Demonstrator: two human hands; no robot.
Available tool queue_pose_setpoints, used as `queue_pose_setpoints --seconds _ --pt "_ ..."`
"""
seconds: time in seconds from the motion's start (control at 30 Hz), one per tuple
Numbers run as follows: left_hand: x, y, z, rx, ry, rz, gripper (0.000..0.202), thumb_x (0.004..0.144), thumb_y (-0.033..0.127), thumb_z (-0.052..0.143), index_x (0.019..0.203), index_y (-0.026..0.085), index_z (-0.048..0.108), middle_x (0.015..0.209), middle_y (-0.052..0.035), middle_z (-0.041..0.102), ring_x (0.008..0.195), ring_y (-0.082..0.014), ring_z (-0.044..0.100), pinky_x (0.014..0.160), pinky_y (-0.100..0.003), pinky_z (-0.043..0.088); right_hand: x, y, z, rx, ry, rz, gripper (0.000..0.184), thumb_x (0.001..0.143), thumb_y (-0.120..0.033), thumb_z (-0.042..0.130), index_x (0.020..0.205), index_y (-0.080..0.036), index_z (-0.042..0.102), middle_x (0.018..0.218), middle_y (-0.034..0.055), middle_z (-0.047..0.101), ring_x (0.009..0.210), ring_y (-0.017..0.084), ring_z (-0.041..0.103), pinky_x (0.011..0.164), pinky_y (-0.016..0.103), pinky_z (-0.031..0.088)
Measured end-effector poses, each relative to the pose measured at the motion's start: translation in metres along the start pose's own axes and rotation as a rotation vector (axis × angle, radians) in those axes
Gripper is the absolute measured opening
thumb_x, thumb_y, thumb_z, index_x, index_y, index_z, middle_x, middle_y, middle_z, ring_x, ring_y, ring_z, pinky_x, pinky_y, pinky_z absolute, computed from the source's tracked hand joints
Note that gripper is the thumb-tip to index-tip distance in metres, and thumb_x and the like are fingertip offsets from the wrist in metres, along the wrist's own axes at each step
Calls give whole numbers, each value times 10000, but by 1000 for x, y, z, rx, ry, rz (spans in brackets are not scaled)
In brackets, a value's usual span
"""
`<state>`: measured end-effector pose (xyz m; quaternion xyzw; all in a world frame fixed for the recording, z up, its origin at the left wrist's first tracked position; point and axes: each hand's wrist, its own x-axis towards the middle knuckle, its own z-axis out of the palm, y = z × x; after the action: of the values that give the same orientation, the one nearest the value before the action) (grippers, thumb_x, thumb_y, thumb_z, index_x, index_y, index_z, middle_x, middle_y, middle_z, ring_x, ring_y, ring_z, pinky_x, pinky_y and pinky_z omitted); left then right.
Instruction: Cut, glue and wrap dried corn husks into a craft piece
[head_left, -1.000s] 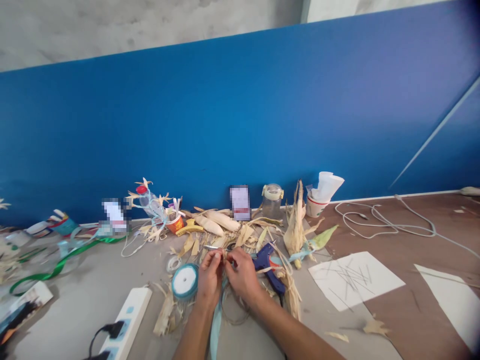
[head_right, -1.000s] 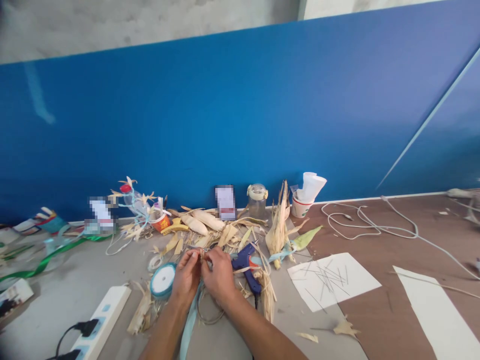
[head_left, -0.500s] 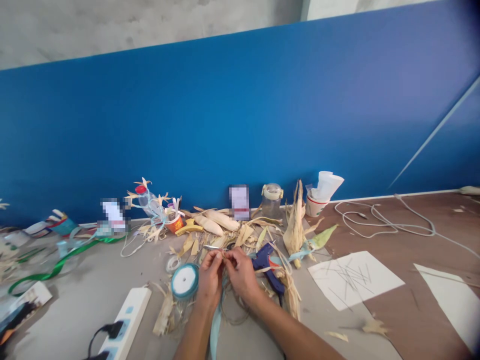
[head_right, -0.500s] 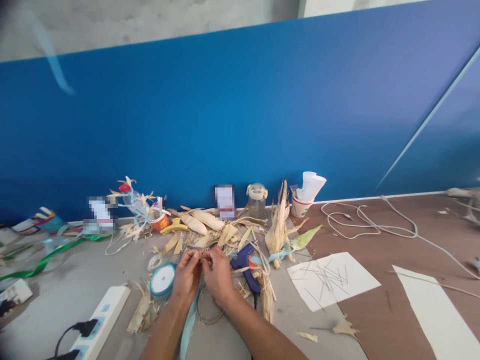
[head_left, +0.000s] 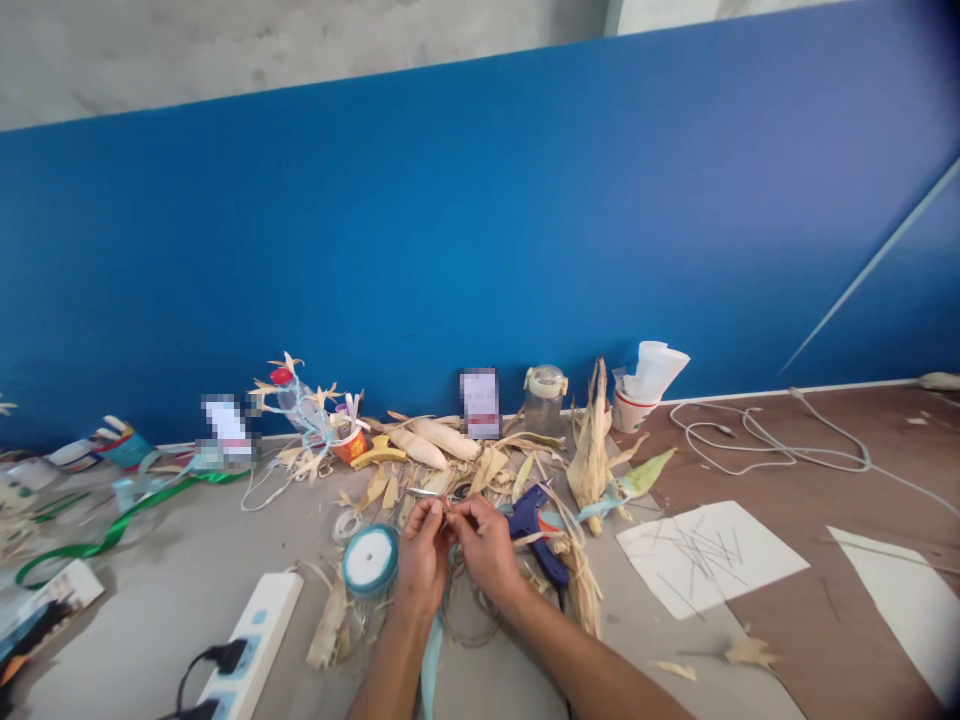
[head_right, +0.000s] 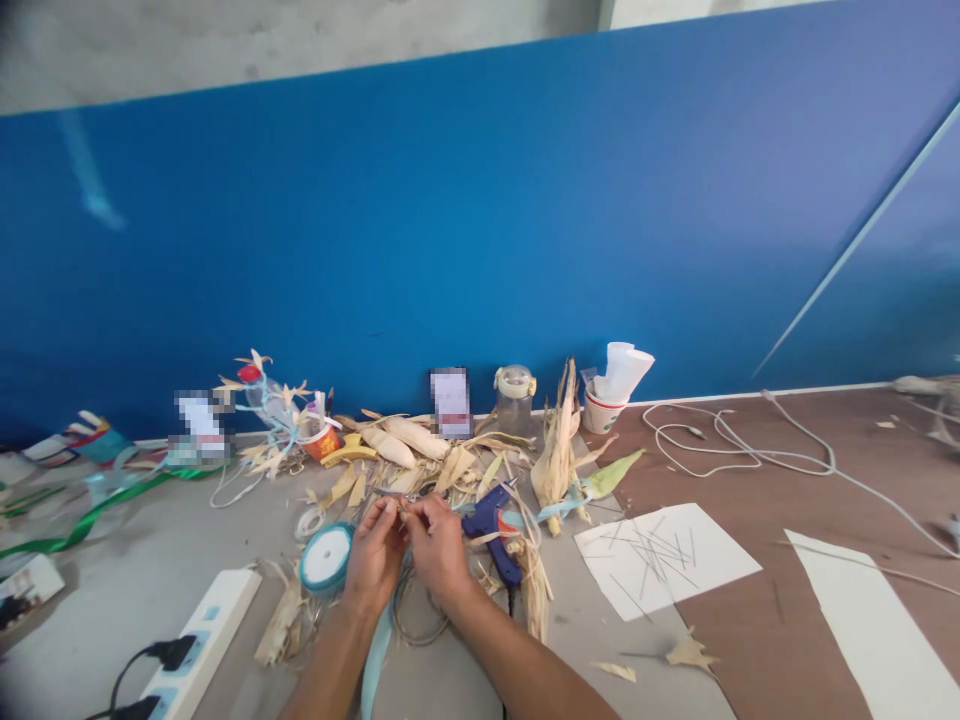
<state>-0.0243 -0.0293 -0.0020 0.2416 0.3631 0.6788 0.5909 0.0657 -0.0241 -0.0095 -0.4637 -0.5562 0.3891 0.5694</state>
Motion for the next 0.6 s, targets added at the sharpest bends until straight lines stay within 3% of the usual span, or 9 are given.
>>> queue_pose_setpoints --seconds 0.23,0.47,0.6 --pt "5 -6 -7 -5 20 -58 332 600 369 827 837 172 704 781 -26 691 700 -149 627 662 -270 481 7 4 -2 150 -21 119 120 748 -225 540 678 -191 631 656 9 618 640 163 569 631 266 465" --pt "4 -11 -9 183 -63 -56 304 623 301 805 874 169 695 824 -37 699 793 -177 647 783 -307 482 8 3 -4 77 18 69 157 733 -211 534 709 -189 688 743 39 673 741 184 610 738 295 472" --pt "5 -12 -11 186 -20 -33 310 614 309 806 862 168 686 785 -23 688 739 -165 635 710 -279 483 7 2 -3 27 -19 22 217 766 -193 500 748 -196 716 774 52 684 756 188 618 748 304 484"
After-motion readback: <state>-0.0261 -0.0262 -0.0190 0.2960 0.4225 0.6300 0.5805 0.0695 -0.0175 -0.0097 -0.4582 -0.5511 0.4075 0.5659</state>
